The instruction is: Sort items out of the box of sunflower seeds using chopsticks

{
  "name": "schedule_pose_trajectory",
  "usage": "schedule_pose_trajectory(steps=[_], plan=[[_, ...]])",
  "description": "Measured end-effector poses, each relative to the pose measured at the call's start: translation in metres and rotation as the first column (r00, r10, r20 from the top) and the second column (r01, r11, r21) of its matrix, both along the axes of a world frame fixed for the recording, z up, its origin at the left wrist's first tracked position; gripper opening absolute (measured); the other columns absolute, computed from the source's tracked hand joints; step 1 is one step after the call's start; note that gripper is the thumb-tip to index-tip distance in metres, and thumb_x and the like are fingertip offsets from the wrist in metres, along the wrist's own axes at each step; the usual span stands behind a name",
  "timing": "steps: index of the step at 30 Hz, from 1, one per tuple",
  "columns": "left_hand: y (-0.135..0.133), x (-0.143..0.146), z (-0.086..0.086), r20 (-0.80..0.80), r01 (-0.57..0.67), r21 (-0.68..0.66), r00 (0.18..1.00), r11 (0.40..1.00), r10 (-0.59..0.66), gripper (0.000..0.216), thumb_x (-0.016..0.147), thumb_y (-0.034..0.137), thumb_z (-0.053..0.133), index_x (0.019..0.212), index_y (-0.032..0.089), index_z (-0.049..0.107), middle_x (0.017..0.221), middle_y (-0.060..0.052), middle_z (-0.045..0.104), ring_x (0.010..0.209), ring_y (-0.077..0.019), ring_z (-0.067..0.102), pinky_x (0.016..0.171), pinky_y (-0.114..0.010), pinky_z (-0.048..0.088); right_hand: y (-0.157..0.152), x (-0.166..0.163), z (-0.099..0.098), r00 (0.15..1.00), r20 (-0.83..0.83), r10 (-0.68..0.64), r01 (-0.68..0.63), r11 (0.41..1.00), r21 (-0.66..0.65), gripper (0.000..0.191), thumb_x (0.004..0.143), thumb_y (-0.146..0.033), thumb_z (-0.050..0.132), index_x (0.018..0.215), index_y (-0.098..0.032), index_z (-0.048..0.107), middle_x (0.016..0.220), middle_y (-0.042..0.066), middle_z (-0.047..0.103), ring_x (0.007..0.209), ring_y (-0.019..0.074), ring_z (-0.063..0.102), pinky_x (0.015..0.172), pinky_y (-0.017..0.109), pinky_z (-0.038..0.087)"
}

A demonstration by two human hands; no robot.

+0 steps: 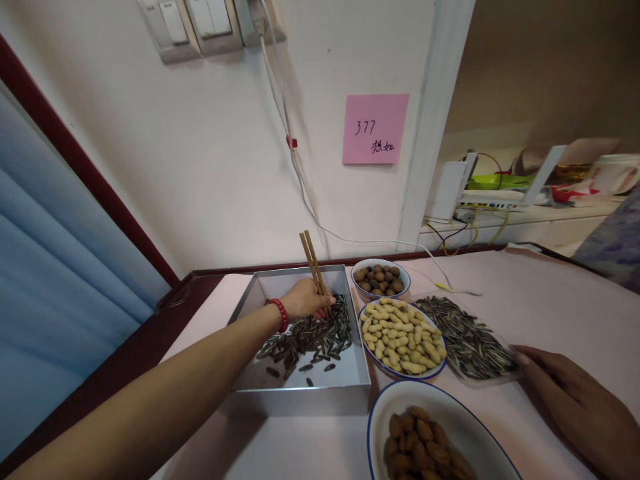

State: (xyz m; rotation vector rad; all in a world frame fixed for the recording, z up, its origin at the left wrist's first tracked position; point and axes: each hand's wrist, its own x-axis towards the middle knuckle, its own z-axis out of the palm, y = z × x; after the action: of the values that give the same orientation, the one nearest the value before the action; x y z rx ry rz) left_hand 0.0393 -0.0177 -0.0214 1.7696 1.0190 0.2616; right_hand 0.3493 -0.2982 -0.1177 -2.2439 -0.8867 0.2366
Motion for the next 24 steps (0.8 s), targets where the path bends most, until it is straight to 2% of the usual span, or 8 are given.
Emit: schedule_pose_trajectory(steps=[17, 21, 24], plan=[[-0.002, 0.0, 0.006, -0.005, -0.047, 0.025, 0.999, 0.999, 0.048, 0.01, 0.072, 0.022, 0.067, 0.071, 0.013, 0.064, 0.058, -0.003, 0.067, 0.059, -0.0195, 0.067, 0.059, -0.031, 0.055, 0.0, 0.007, -0.009, 1.0, 0.021, 0.016, -0.017, 1.0, 0.019, 0.062, 0.072, -0.072, 0.039, 0.099, -0.024, 0.068, 0.114, 0.007, 0.066, 0.111, 0.0313, 0.057, 0.103, 0.048, 0.041], [-0.002, -0.002, 0.013, 0.024, -0.065, 0.015, 0.998, 0.998, 0.065, 0.012, 0.073, 0.023, 0.068, 0.071, 0.011, 0.065, 0.061, -0.005, 0.069, 0.059, -0.0191, 0.067, 0.059, -0.03, 0.055, -0.001, 0.01, -0.015, 0.999, 0.036, 0.034, -0.035, 0.999, 0.027, 0.059, 0.076, -0.07, 0.04, 0.101, -0.024, 0.068, 0.115, 0.007, 0.066, 0.112, 0.0306, 0.056, 0.103, 0.048, 0.041], [-0.001, -0.005, 0.026, 0.066, -0.085, 0.003, 0.994, 0.996, 0.084, 0.014, 0.073, 0.024, 0.069, 0.074, 0.01, 0.066, 0.065, -0.008, 0.07, 0.062, -0.0192, 0.069, 0.062, -0.03, 0.056, -0.001, 0.011, -0.018, 0.997, 0.062, 0.038, -0.042, 0.998, 0.057, 0.055, 0.078, -0.067, 0.041, 0.1, -0.024, 0.067, 0.115, 0.007, 0.065, 0.111, 0.0296, 0.056, 0.102, 0.046, 0.041]])
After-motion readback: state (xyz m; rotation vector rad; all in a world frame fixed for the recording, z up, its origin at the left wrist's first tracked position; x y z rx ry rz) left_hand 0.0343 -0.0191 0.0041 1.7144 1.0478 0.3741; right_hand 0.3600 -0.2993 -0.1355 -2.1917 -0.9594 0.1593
